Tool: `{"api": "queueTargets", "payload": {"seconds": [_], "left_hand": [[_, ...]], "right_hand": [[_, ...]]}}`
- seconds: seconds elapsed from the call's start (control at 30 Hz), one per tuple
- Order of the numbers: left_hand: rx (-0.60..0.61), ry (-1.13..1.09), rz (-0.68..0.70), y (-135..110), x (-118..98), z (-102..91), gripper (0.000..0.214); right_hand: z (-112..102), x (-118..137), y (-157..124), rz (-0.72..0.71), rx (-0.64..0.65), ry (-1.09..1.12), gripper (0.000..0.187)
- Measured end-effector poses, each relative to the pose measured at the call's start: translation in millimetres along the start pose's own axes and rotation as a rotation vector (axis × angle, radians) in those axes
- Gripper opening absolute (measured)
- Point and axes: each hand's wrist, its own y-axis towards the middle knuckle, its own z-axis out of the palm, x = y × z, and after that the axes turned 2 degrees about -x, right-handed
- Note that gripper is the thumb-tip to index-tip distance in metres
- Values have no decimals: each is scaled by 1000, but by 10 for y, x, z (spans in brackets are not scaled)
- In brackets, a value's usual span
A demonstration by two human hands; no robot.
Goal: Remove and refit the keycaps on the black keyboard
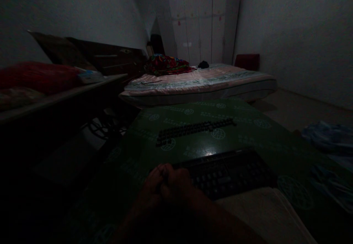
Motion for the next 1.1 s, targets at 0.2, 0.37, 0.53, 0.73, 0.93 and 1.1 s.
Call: {"api": "queueTargets", "payload": {"seconds": [0.2,0.37,0.53,0.73,0.93,1.1], "left_hand": [[5,-58,26,-19,43,9,34],[30,-119,-1,-27,14,-48,31],[62,-209,-79,-4,-63,-118,29],[-63,-368,-192,-23,-177,-148,26],[-132,-437,-319,-59,-306,-211,23],[-206,-496,-355,-74,-296,-194,23]], "right_hand": [[27,-31,1,-8,-60,94,21],[14,-41,5,62,-120,187,10],[20,-62,24,124,-205,344,8],[53,-102,30,44,-207,493,13],[-8,-69,-17,-101,-172,464,11],[-91,-30,-31,-297,-164,397,17]]}}
